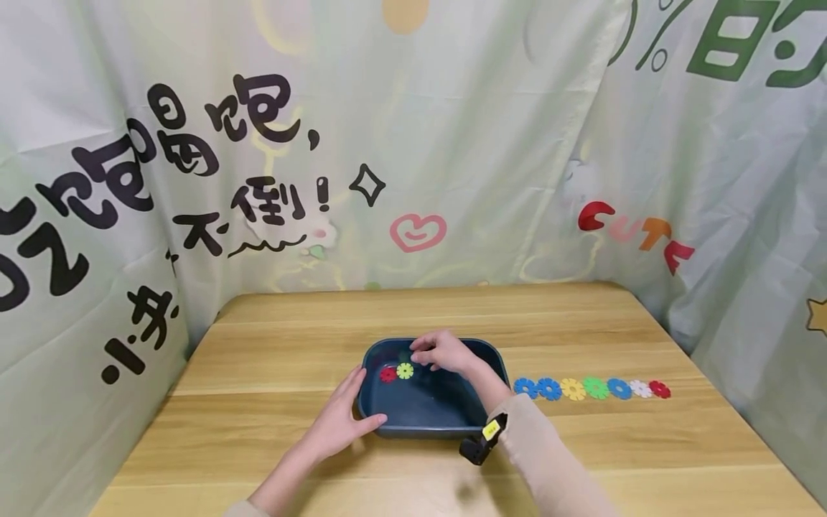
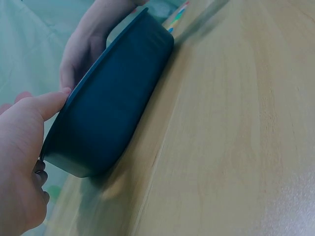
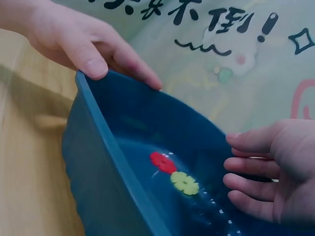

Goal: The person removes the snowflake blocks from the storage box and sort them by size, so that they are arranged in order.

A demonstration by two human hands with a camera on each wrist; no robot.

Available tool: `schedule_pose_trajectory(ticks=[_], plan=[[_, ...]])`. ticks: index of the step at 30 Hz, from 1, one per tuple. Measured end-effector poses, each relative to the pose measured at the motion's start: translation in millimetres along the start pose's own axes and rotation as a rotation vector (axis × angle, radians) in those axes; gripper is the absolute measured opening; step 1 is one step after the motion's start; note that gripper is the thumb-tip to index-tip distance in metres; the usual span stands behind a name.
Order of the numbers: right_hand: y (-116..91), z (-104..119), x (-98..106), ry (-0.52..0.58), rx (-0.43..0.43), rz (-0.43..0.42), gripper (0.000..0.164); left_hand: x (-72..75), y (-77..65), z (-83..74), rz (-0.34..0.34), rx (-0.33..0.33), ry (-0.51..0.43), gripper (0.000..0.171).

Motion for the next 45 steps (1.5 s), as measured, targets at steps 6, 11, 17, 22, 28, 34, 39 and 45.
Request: schedule_pose_trajectory(ticks=[6,11,17,22,28,34,39,45], plan=[[5.4,-2.8,-10.7,0.003,-0.028,0.011,0.029,-1.2,0.1,1.4,-0.002,0.005,-0.022,0.088],[6.0,-6.1,-17.5,-0.024,-0.021,0.032,0.034,-2.0,1.7,0.9,0.002,0.007,-0.031,0.088],[5.7,-9.3,-22.4,-0.084,-0.007,0.023,0.036,-2.9,2.0,1.9,0.002,0.014,-0.032,0.088],[5.5,-15.8,-28.9,-0.123,-0.022,0.021,0.036,-3.4,1.3,2.5,0.001,0.017,-0.033,0.088],[8.0,-13.8,-31.9,-0.22,0.03,-0.007,0.033,-2.5,0.8,0.4,-0.002,0.015,-0.063,0.087],[5.6,-6.0,-34.1,-0.337,0.102,-0.016,0.03,-1.9,0.9,-0.4,-0.001,0.007,-0.068,0.087],[2.5,-0.7,-37.6,-0.403,0.161,0.001,0.029,-1.4,1.2,0.0,-0.003,0.008,-0.065,0.087],[4.2,-5.8,-44.1,-0.43,0.166,0.039,0.029,-1.5,0.3,0.0,-0.003,0.011,-0.059,0.088]])
Point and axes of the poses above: each hand's wrist, its own y-axis towards the middle knuckle, its own x-axis out of the back of the hand, z = x × y, the point moved 8 cm from there along y, towards the middle knuckle, and after that the axes turned 7 degrees about -y, right-handed, at the moved point
